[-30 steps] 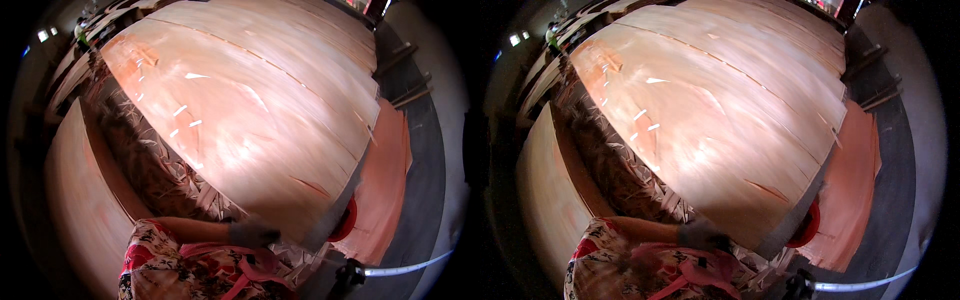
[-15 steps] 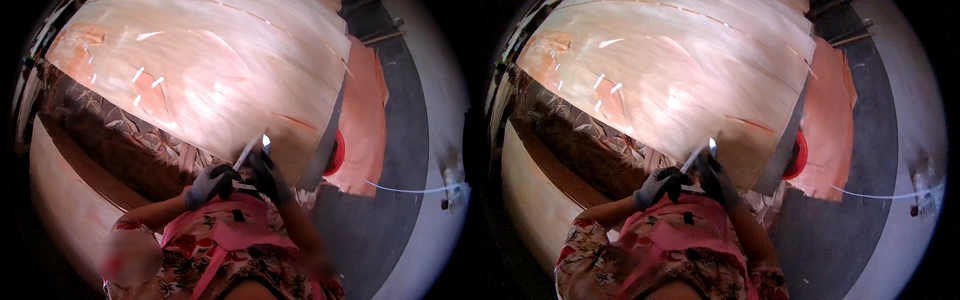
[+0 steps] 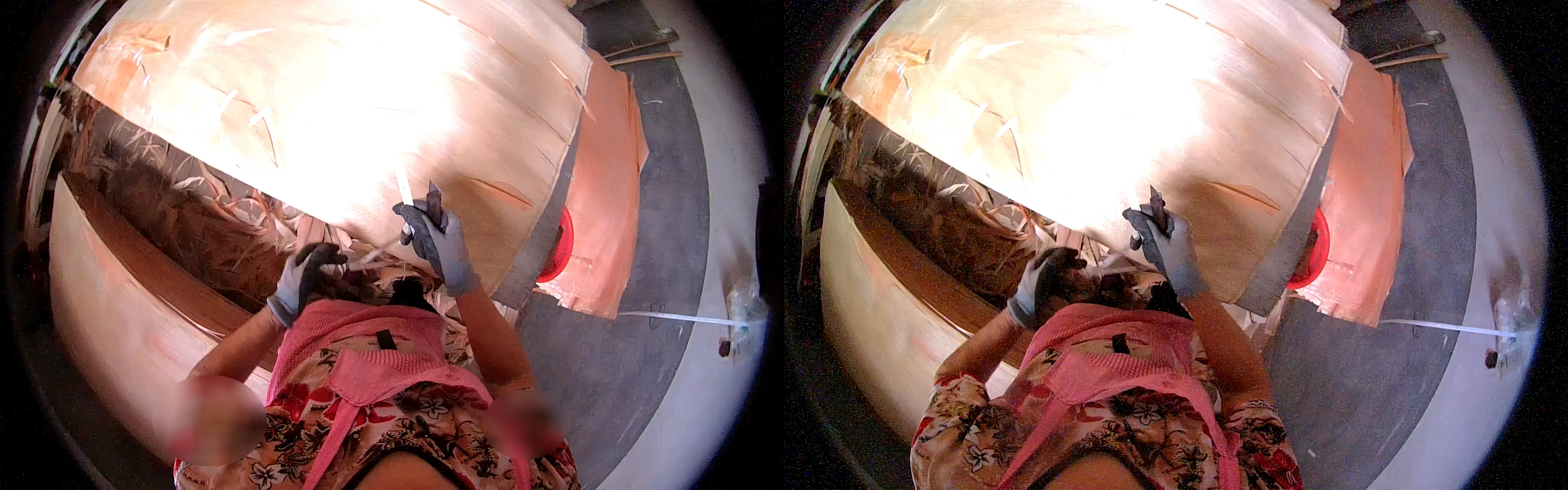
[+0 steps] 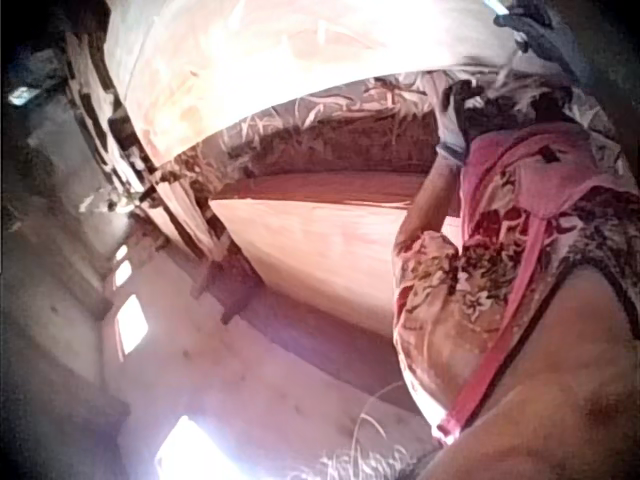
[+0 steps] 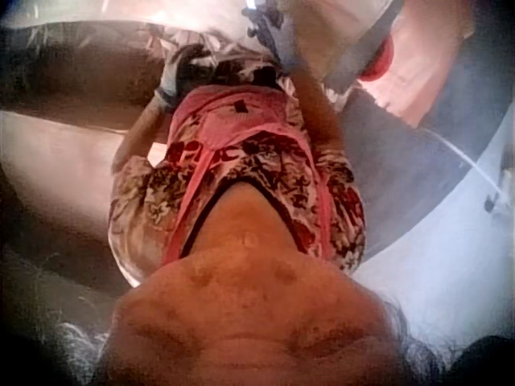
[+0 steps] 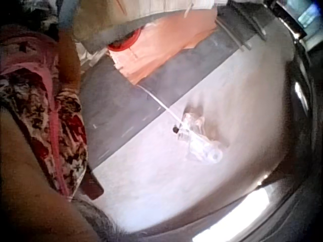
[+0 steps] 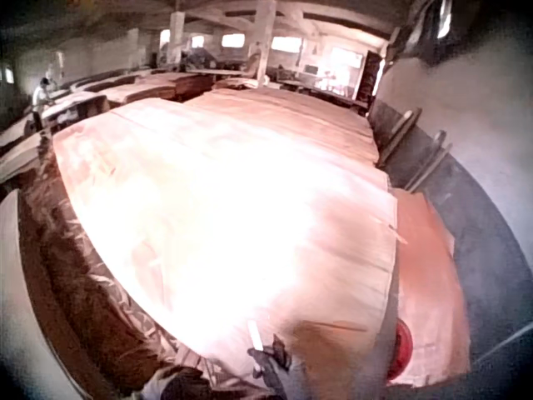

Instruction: The person repairs a large wooden veneer sheet by applying small pieces of veneer to damaged areas using adhesive and cutting them to fit with a utility knife.

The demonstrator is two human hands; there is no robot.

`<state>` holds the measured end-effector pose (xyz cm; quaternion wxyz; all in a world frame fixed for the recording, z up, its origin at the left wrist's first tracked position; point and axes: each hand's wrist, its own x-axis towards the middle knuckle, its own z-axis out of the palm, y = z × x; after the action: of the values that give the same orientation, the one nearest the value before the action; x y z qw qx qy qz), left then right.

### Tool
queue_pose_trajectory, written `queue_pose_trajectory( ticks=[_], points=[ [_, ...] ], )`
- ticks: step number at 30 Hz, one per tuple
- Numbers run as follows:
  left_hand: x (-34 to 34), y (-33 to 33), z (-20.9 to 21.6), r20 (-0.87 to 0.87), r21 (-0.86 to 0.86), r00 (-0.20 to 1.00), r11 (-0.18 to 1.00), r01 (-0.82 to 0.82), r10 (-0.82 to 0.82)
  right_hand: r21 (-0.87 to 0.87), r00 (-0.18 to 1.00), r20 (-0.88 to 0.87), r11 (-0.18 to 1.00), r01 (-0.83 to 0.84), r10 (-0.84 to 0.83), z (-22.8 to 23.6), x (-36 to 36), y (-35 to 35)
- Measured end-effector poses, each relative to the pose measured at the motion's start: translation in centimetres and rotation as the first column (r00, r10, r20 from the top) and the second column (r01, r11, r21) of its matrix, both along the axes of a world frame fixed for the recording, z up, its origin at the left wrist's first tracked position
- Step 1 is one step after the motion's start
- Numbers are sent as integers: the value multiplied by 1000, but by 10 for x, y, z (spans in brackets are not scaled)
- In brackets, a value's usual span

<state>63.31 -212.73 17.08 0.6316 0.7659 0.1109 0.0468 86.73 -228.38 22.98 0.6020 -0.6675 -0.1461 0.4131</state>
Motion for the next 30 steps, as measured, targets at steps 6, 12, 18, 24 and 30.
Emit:
queue_pose_trajectory(
  ticks=[6,12,18,24,30],
  points=[
    [65,35,39,-355,-635,935,730,-253,15,-70,785,586,978,-195,198,-12,-2,-12],
    [97,41,64,-510,-510,846,847,-151,-157,-506,105,840,838,-206,533,-1,3,-26],
    [116,27,49,-495,-524,836,849,-71,-236,-527,253,791,830,-183,558,-14,5,-49],
    [148,-16,47,-568,-339,709,904,262,-418,-553,705,355,746,-371,614,-23,0,-168],
    [251,-117,58,-337,-200,740,812,549,-583,-746,864,181,507,432,-470,7,42,-370]
  ],
)
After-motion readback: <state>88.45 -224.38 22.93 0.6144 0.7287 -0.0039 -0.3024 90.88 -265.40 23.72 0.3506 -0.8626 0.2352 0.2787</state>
